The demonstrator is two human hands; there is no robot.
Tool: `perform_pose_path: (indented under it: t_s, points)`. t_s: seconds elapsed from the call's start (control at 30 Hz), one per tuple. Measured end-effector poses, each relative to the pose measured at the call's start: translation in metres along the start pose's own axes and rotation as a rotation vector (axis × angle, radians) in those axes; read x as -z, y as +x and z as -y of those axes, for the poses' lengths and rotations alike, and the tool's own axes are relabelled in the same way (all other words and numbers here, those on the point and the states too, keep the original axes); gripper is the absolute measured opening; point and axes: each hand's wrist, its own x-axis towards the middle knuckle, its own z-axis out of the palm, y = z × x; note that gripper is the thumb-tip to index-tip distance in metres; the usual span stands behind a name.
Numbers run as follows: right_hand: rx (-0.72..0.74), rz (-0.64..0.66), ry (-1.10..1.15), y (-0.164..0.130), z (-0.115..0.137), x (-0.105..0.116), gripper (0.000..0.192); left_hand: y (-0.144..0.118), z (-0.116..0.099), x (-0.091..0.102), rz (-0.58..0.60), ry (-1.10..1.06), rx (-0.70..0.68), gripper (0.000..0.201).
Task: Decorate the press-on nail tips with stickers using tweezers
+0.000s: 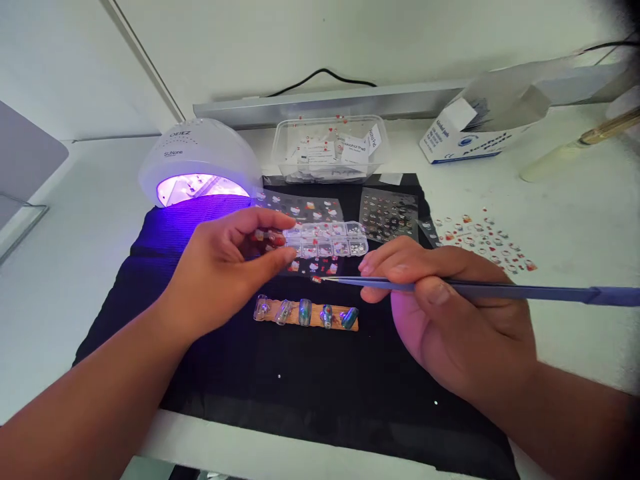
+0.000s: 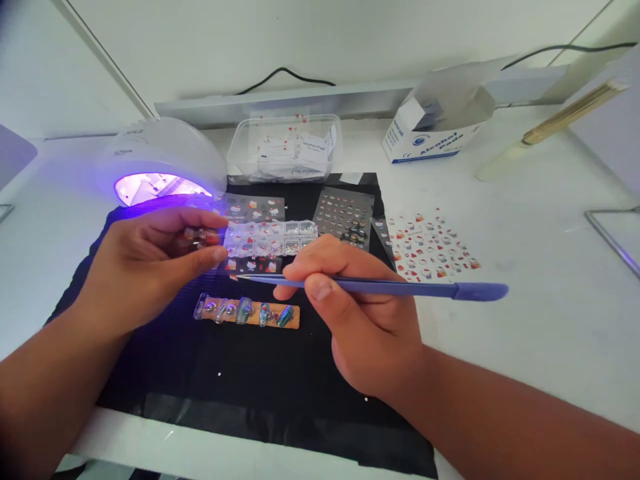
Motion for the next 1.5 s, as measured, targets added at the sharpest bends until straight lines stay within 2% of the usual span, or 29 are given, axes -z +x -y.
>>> perform_pose_path:
  t_s: [0.07,0.13,0.23,0.33,0.4,0.5,0.57,0.8,0.9,1.0,1.17,1.27,1.43,1.5]
  points:
    - [-0.011,0.006,0.000,0.000,-0.001,0.001,0.018,0.008,0.007,0.003,-0.018,0.037,0.015,0.027]
    - [-0.021,-0.003,0.006,0.001,-0.003,0.001,0.016,0.015,0.016,0.006,-0.019,0.167,-0.016,0.030]
    - [-0.050,-0.016,0.013,0.002,-0.006,0.002,0.014,0.019,0.026,0.010,-0.070,0.474,-0.124,0.046]
    - [-0.063,-0.022,-0.005,0.003,-0.008,0.003,0.012,0.018,0.027,0.016,-0.128,0.602,-0.220,0.050]
    - [-0.059,-0.024,-0.032,0.004,-0.007,0.004,0.011,0.018,0.022,0.021,-0.039,0.629,-0.296,0.042]
    - [-0.058,-0.019,-0.052,0.004,-0.007,0.004,0.012,0.018,0.011,0.030,0.273,0.712,-0.338,0.029]
    - [-0.066,-0.015,-0.042,0.003,-0.007,0.005,0.013,0.018,0.004,0.036,0.422,0.760,-0.287,0.024]
    - [-0.078,-0.005,-0.031,0.003,-0.008,0.005,0.021,0.003,-0.007,0.061,0.709,0.815,-0.074,0.030]
    - [-0.077,-0.008,-0.030,0.004,-0.009,0.005,0.018,-0.004,-0.009,0.060,0.741,0.896,0.004,0.033]
    - [-0.073,-0.003,-0.034,0.004,-0.010,0.006,0.015,-0.006,-0.009,0.050,0.751,0.971,0.051,0.025]
    - [-0.079,-0.022,-0.033,0.004,-0.011,0.006,0.010,-0.005,-0.008,0.035,0.788,1.019,-0.003,0.005]
    - [-0.083,-0.033,-0.032,0.004,-0.010,0.005,0.009,-0.007,-0.007,0.034,0.792,1.016,-0.009,0.005]
    - [-0.073,-0.035,-0.040,0.006,-0.009,0.004,0.010,-0.007,-0.010,0.033,0.786,0.977,-0.025,0.016]
    - [-0.083,-0.038,-0.037,0.006,-0.008,0.003,0.009,-0.006,-0.011,0.030,0.785,0.966,-0.028,0.012]
